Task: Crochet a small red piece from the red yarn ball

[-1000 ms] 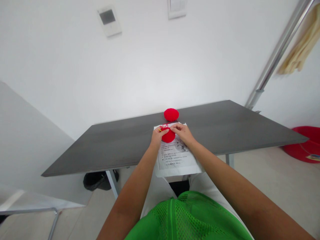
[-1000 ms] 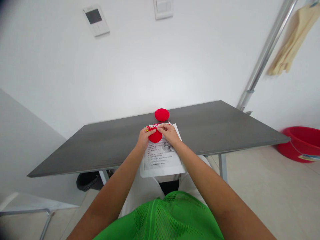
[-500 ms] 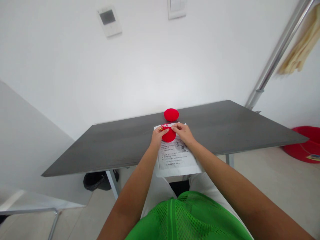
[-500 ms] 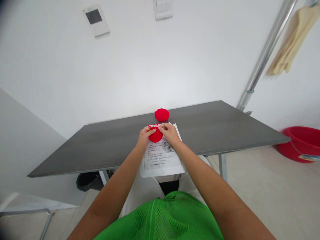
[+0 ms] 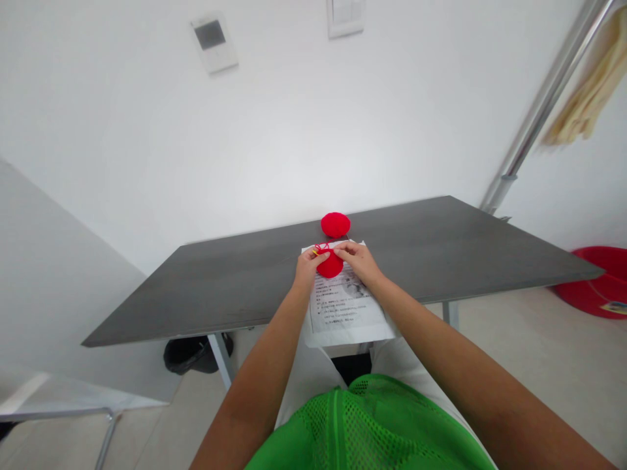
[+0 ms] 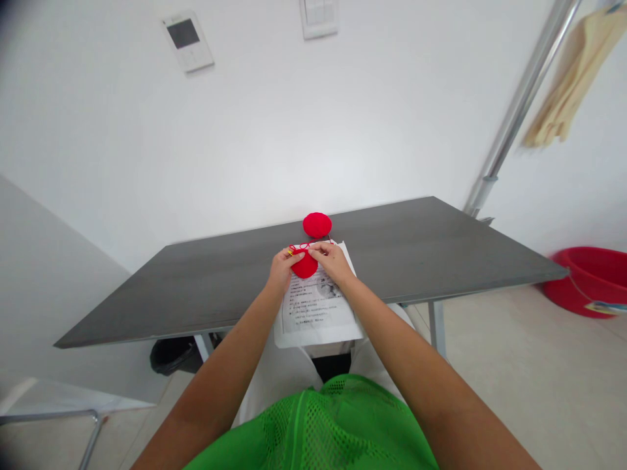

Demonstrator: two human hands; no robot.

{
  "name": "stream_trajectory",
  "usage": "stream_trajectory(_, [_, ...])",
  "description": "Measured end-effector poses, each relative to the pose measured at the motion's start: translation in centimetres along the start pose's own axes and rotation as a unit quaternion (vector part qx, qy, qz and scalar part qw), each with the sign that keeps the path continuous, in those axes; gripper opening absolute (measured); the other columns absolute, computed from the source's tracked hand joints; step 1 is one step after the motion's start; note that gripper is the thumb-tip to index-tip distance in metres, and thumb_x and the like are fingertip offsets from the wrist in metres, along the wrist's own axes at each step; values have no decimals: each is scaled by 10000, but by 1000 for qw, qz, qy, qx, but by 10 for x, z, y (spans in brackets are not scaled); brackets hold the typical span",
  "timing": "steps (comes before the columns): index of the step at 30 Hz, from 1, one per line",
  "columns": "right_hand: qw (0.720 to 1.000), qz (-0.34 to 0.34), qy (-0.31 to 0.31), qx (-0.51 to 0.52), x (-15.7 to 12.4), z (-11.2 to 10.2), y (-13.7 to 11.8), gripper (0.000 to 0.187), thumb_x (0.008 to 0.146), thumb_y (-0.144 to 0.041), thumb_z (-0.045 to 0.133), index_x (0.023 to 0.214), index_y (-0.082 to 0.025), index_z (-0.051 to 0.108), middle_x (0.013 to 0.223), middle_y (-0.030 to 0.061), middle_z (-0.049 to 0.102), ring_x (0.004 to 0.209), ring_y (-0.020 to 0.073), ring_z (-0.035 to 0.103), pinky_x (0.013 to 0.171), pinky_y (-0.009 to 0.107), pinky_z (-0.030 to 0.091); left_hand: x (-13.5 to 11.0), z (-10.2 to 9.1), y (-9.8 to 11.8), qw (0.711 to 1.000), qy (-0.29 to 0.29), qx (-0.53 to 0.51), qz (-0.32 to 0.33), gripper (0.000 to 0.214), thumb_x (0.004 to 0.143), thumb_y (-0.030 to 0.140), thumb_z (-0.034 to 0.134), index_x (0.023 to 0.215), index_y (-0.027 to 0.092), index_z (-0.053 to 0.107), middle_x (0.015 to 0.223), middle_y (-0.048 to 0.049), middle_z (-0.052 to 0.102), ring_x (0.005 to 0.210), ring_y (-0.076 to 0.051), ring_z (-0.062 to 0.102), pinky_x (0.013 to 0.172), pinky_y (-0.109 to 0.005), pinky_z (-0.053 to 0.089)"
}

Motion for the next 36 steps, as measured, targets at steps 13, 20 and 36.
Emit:
stream_trajectory(13, [1000,-2,-8,-7,0,0,-1,195,665,-385,642,671,-190,641,644,-3,622,654,154,543,679,302,430,-1,1,-1,1000,-7,7,-17,333,489,297,818,760,162,680,706,-11,687,651,-149,598,702,-295,455])
stream_trajectory(20, [1000,-10,-9,-3,-1,1,-2,204,677,-391,646,687,-187,655,663,3,637,661,156,552,685,304,434,0,1,0,1000,-6,0,-10,308,492,278,814,744,160,683,709,-7,685,650,-134,585,698,-281,443])
stream_trajectory(36, [1000,3,-5,-16,-2,0,-5,205,675,-394,635,642,-193,613,621,-10,592,627,147,520,654,296,414,-1,3,0,1000,-19,15,-7,296,522,276,806,769,160,691,722,-13,690,657,-142,595,702,-285,447])
Point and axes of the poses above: each hand's wrist, its own x-axis towards the middle knuckle, its own z-axis out of the palm, y = z × x, the point moved 8 cm from there along x, towards the middle knuckle
